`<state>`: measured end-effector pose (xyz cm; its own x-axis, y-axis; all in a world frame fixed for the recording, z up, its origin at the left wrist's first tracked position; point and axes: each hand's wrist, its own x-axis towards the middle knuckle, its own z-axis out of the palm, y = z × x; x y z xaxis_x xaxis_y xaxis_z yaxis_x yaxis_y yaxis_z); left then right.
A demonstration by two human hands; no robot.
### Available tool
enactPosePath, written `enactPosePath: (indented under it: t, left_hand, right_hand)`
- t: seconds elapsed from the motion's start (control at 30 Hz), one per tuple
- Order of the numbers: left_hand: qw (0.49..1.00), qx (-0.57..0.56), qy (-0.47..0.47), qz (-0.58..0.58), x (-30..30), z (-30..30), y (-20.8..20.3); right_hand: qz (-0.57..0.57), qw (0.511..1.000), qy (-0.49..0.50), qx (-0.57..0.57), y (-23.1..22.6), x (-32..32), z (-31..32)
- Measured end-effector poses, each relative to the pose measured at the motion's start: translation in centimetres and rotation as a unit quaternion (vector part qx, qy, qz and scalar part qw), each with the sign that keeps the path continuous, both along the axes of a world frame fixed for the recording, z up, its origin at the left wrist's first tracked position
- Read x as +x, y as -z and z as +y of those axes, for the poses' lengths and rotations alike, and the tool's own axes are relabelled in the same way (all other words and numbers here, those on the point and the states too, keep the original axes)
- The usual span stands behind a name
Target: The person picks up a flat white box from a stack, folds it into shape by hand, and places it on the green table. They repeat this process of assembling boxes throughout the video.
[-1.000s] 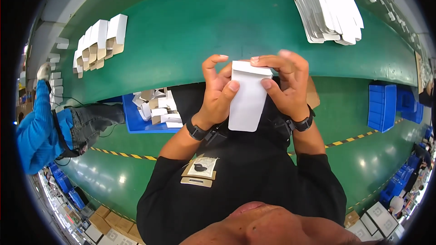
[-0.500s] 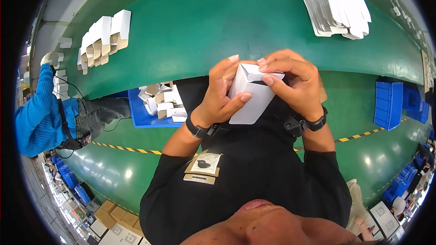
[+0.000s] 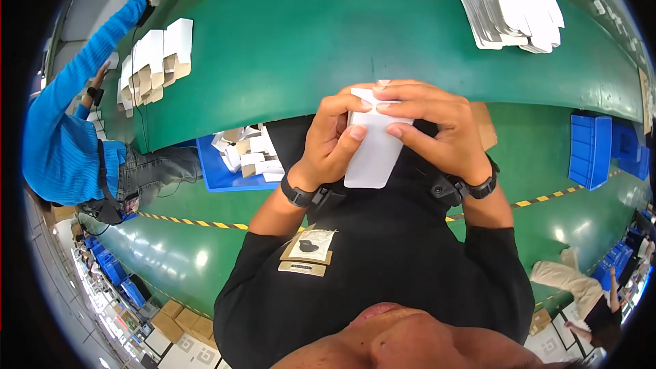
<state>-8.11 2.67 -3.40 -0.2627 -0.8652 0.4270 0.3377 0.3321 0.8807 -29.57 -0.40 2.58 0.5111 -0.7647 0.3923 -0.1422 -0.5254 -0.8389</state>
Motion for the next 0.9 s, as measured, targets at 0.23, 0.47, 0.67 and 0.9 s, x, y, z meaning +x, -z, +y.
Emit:
enactPosePath:
  t: [0.23,0.47,0.67,0.9]
  left_hand:
    - [0.848,-0.326,-0.254,-0.331,5.2,-7.8,-5.9]
    - [0.657,-0.328,-0.357,-0.578,12.0,-27.4,-1.7]
    - [0.679,-0.242,-0.421,-0.55,15.7,-32.9,2.4]
    - [0.953,-0.038,-0.109,-0.279,1.1,-17.4,-3.0]
  right_hand:
    - [0.274,0.783,0.472,-0.298,-2.0,-7.2,-3.4]
    - [0.398,0.713,0.498,-0.293,1.8,-11.1,-8.2]
    - [0.365,0.726,0.51,-0.283,2.0,-9.6,-9.2]
    - [0.298,0.772,0.48,-0.292,1.5,-10.9,-9.8]
